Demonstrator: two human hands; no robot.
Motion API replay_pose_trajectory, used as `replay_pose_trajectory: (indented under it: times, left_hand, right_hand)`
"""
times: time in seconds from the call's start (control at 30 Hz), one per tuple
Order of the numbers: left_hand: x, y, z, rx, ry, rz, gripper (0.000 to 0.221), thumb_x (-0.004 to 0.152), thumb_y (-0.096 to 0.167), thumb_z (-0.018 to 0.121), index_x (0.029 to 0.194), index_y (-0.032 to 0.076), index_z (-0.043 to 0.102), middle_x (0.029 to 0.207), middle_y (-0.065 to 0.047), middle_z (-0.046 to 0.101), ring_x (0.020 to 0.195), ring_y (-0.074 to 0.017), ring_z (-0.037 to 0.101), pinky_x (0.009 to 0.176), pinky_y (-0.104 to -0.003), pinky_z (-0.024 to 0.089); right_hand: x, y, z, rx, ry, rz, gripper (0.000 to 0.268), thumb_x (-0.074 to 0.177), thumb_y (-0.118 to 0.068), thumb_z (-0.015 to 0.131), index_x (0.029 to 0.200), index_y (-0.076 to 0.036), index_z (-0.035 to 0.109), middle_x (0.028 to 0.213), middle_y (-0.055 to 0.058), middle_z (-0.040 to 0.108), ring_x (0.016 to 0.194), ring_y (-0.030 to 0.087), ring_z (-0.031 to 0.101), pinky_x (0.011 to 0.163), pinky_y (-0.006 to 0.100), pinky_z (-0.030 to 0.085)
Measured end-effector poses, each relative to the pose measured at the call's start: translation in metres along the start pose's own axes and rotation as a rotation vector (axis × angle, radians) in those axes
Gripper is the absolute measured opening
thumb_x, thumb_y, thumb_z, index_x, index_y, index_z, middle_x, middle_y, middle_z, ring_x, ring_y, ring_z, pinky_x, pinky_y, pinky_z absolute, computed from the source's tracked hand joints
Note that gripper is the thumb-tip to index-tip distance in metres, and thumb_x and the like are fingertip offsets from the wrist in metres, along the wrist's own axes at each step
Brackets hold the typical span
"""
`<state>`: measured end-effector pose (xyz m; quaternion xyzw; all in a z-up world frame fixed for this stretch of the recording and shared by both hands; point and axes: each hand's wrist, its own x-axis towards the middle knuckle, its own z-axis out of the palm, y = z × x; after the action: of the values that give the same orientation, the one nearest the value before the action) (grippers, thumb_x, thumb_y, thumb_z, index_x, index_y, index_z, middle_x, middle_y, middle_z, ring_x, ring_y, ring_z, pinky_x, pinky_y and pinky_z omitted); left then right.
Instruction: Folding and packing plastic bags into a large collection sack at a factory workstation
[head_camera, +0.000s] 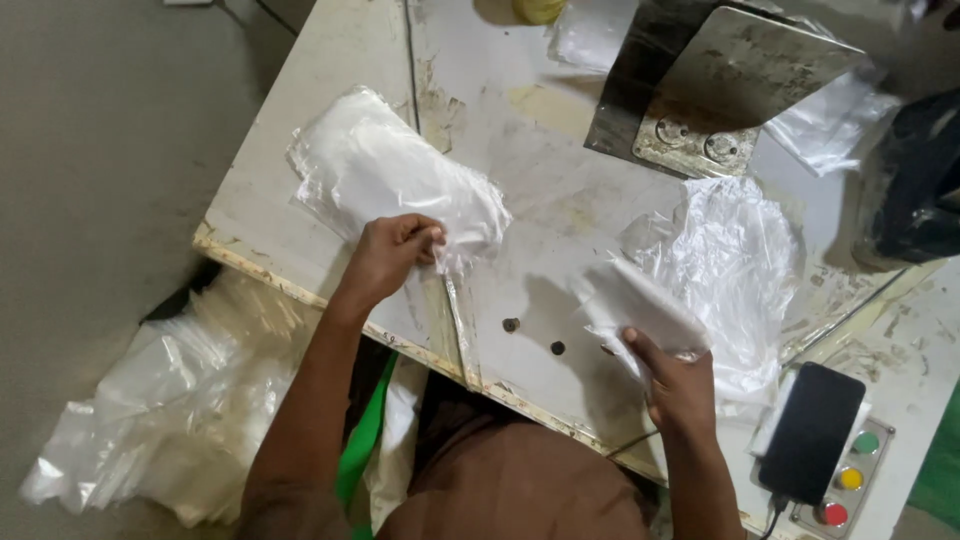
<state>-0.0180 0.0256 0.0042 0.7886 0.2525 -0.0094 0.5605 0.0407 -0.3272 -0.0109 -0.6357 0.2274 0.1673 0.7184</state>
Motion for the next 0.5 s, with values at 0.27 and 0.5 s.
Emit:
replay_pose_trajectory:
  times: [0.27, 0.5]
  left_hand:
    - [-0.068, 0.035, 0.073, -0.555, -0.343, -0.092, 0.022, 0.097, 0.015, 0.071, 0.108, -0.002, 0.078, 0.083, -0.012, 0.077, 0.073, -0.0129, 0.067, 0.064, -0.028, 0.057]
    - [-0.077, 0.003, 0.144, -1.630, -0.410, -0.095, 0.017, 0.094, 0.018, 0.065, 0.098, 0.002, 0.065, 0.109, -0.018, 0.071, 0.108, -0.0309, 0.066, 0.100, -0.043, 0.052]
  right_hand:
    - [-0.031, -0.019, 0.051, -0.267, -0.699, 0.123, 0.046, 0.061, 0.002, 0.095, 0.104, -0.003, 0.081, 0.083, 0.013, 0.080, 0.072, 0.018, 0.070, 0.071, 0.035, 0.060]
    - [0.019, 0.046, -0.002, 0.527, -0.365, 0.241, 0.025, 0.089, -0.003, 0.071, 0.113, -0.010, 0.066, 0.096, 0.005, 0.072, 0.083, 0.021, 0.070, 0.068, 0.031, 0.059]
